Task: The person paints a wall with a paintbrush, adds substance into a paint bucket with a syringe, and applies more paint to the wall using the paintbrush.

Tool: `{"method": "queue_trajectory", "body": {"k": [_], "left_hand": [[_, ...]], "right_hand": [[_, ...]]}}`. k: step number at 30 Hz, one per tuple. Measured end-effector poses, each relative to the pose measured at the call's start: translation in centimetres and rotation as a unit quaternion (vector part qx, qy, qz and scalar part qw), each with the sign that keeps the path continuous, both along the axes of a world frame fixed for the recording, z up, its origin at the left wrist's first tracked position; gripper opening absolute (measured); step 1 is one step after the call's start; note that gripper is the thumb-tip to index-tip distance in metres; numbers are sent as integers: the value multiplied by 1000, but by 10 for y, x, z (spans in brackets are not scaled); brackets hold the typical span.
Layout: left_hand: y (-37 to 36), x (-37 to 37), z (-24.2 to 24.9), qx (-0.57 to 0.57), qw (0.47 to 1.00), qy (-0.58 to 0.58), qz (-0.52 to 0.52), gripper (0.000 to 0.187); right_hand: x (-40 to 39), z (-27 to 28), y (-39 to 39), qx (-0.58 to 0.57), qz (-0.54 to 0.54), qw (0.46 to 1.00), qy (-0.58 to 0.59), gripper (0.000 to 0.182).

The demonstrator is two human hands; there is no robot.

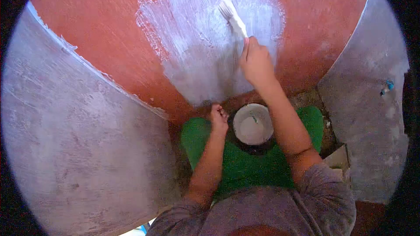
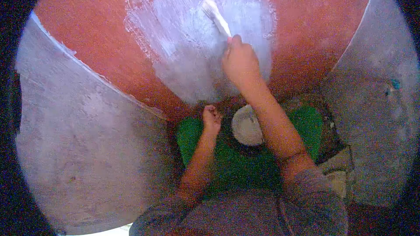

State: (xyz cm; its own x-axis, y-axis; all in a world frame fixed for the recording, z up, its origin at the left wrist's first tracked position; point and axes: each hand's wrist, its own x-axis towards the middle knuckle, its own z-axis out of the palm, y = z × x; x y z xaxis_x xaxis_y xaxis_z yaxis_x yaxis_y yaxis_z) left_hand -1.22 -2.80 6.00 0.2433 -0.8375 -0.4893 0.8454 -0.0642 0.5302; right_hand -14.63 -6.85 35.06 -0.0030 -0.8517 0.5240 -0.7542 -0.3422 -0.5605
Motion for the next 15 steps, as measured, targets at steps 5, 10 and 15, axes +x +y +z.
{"method": "queue_trajectory", "body": {"k": [5,10,15], "left_hand": [[2,3,6,-2,1000,-5,3,18],[4,-4,8,19,999,-36,20,18],[6,-3,0,10,997,-72,-1,20]], "right_hand": [[11,-50,2,110,-26,992,64,30],[5,-121,9,162,-27,984,72,28],[-14,-217,4,241,12,965,98,28]]}}
